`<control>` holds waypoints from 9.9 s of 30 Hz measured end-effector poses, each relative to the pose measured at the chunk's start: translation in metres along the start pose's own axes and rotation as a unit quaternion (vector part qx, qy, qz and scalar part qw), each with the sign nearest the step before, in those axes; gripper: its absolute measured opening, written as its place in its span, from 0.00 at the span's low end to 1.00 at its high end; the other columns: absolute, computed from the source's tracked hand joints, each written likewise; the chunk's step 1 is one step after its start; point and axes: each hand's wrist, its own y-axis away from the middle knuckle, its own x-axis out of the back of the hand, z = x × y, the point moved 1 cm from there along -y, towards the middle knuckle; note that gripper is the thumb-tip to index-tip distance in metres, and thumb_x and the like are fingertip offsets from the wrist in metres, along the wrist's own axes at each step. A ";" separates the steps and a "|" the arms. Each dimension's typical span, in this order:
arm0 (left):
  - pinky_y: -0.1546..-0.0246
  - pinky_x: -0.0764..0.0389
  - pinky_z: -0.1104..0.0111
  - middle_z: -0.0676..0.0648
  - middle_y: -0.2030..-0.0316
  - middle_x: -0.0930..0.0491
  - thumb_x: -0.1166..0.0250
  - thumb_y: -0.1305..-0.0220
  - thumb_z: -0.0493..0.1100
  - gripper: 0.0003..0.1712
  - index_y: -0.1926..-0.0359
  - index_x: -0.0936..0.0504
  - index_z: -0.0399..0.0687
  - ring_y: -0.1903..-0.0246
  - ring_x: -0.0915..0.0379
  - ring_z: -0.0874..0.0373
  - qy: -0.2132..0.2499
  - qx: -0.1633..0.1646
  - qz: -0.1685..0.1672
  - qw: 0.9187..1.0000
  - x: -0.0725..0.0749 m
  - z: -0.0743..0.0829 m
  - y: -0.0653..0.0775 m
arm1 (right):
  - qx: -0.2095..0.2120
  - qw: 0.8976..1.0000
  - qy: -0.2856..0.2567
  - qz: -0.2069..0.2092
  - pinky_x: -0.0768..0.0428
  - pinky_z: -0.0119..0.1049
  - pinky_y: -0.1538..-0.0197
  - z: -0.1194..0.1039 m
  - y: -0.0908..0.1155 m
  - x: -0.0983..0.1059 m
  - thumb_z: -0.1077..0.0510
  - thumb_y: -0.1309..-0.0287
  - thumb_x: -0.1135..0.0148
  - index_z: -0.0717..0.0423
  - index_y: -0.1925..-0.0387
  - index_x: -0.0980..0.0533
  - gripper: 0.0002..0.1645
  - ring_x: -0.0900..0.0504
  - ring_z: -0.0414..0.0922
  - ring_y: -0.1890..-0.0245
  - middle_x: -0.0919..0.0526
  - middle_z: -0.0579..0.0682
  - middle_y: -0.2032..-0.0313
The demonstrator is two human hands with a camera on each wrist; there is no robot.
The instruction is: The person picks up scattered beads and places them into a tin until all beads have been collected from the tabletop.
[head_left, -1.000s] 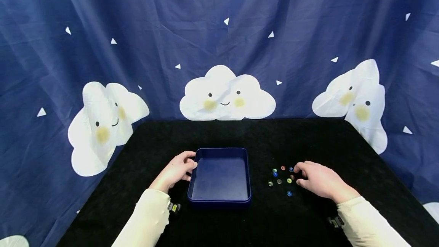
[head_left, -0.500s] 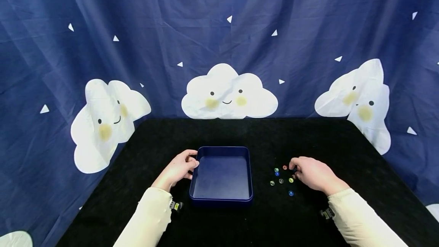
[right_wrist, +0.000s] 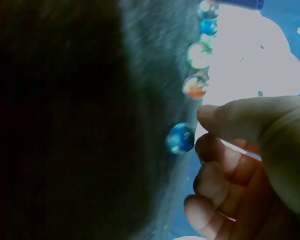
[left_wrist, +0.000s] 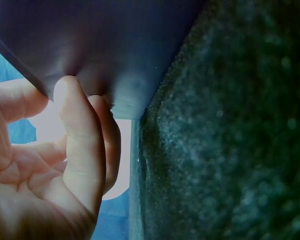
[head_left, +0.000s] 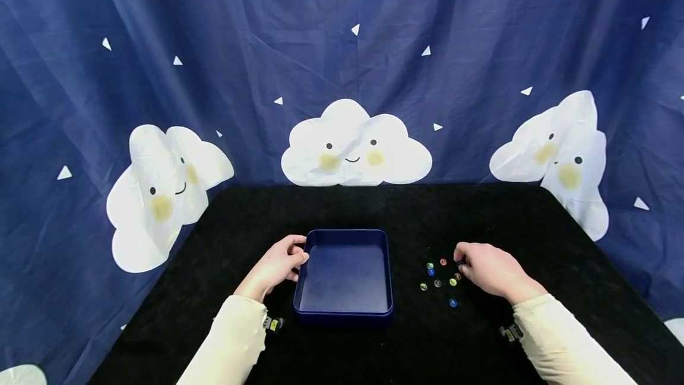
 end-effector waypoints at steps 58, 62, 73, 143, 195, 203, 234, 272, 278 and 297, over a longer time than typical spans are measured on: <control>0.72 0.18 0.61 0.42 0.60 0.24 0.39 0.33 0.35 0.26 0.35 0.28 0.37 0.66 0.23 0.50 -0.012 -0.005 -0.001 1.000 0.002 0.005 0.003 | 0.106 0.993 -0.040 0.030 0.26 0.33 0.71 -0.127 -0.034 -0.008 0.52 0.42 0.28 0.38 0.58 0.20 0.11 0.29 0.32 0.76 0.30 0.29 0.77; 0.72 0.17 0.60 0.42 0.60 0.23 0.38 0.33 0.35 0.26 0.34 0.29 0.38 0.66 0.23 0.50 -0.009 -0.002 0.001 1.000 0.002 0.005 0.003 | 0.096 0.994 -0.049 0.020 0.26 0.33 0.69 -0.125 -0.032 -0.007 0.52 0.41 0.29 0.39 0.58 0.20 0.10 0.30 0.32 0.76 0.29 0.30 0.77; 0.73 0.18 0.61 0.42 0.60 0.23 0.38 0.33 0.34 0.27 0.34 0.29 0.37 0.67 0.25 0.51 -0.007 0.003 0.003 1.000 0.001 0.003 0.004 | 0.060 0.996 -0.069 0.016 0.28 0.34 0.71 -0.098 -0.025 -0.004 0.54 0.41 0.30 0.41 0.58 0.21 0.10 0.32 0.32 0.79 0.30 0.32 0.78; 0.71 0.17 0.59 0.43 0.59 0.25 0.36 0.32 0.35 0.26 0.34 0.27 0.40 0.66 0.23 0.51 -0.018 0.002 0.007 1.000 0.001 -0.001 0.000 | 0.024 0.999 -0.046 0.005 0.30 0.35 0.72 -0.026 -0.008 0.003 0.54 0.44 0.29 0.36 0.70 0.24 0.10 0.31 0.32 0.79 0.31 0.31 0.81; 0.74 0.19 0.62 0.42 0.61 0.25 0.38 0.33 0.34 0.26 0.35 0.29 0.37 0.68 0.23 0.51 0.005 -0.008 -0.010 1.000 0.002 -0.001 0.000 | 0.107 0.992 -0.047 0.050 0.28 0.32 0.73 -0.116 -0.033 -0.016 0.50 0.43 0.28 0.41 0.61 0.24 0.12 0.32 0.31 0.79 0.32 0.29 0.79; 0.74 0.19 0.62 0.42 0.61 0.25 0.38 0.34 0.34 0.26 0.35 0.29 0.37 0.69 0.24 0.51 0.006 -0.006 -0.005 1.000 0.000 -0.001 0.003 | 0.080 0.995 -0.048 0.044 0.28 0.32 0.72 -0.100 -0.028 -0.007 0.49 0.43 0.28 0.41 0.60 0.23 0.11 0.32 0.31 0.80 0.31 0.29 0.79; 0.74 0.18 0.60 0.42 0.61 0.25 0.39 0.34 0.33 0.25 0.36 0.28 0.37 0.68 0.24 0.51 -0.001 -0.007 -0.001 1.000 -0.001 0.001 0.003 | -0.005 0.999 -0.032 0.025 0.30 0.36 0.73 -0.021 0.007 0.014 0.51 0.43 0.29 0.40 0.62 0.22 0.09 0.32 0.33 0.79 0.31 0.31 0.80; 0.74 0.19 0.61 0.43 0.61 0.26 0.37 0.33 0.33 0.25 0.36 0.27 0.39 0.68 0.25 0.52 0.003 -0.011 -0.002 1.000 0.000 0.000 0.005 | -0.005 0.999 -0.005 -0.037 0.32 0.35 0.74 0.011 0.030 0.002 0.54 0.47 0.28 0.37 0.68 0.26 0.13 0.33 0.31 0.80 0.32 0.31 0.80; 0.74 0.19 0.60 0.43 0.61 0.25 0.38 0.33 0.35 0.25 0.36 0.27 0.39 0.68 0.24 0.50 0.002 -0.015 0.002 1.000 0.001 0.002 0.004 | 0.009 1.000 -0.014 0.005 0.32 0.34 0.75 0.001 0.020 0.008 0.55 0.46 0.28 0.37 0.68 0.26 0.13 0.33 0.30 0.81 0.33 0.29 0.81; 0.74 0.19 0.60 0.43 0.61 0.25 0.38 0.33 0.34 0.25 0.36 0.27 0.40 0.68 0.25 0.51 0.001 -0.013 0.000 1.000 -0.002 0.000 0.004 | 0.054 0.997 -0.037 0.027 0.29 0.34 0.72 -0.048 -0.004 0.001 0.58 0.41 0.30 0.40 0.60 0.23 0.12 0.33 0.30 0.80 0.32 0.29 0.79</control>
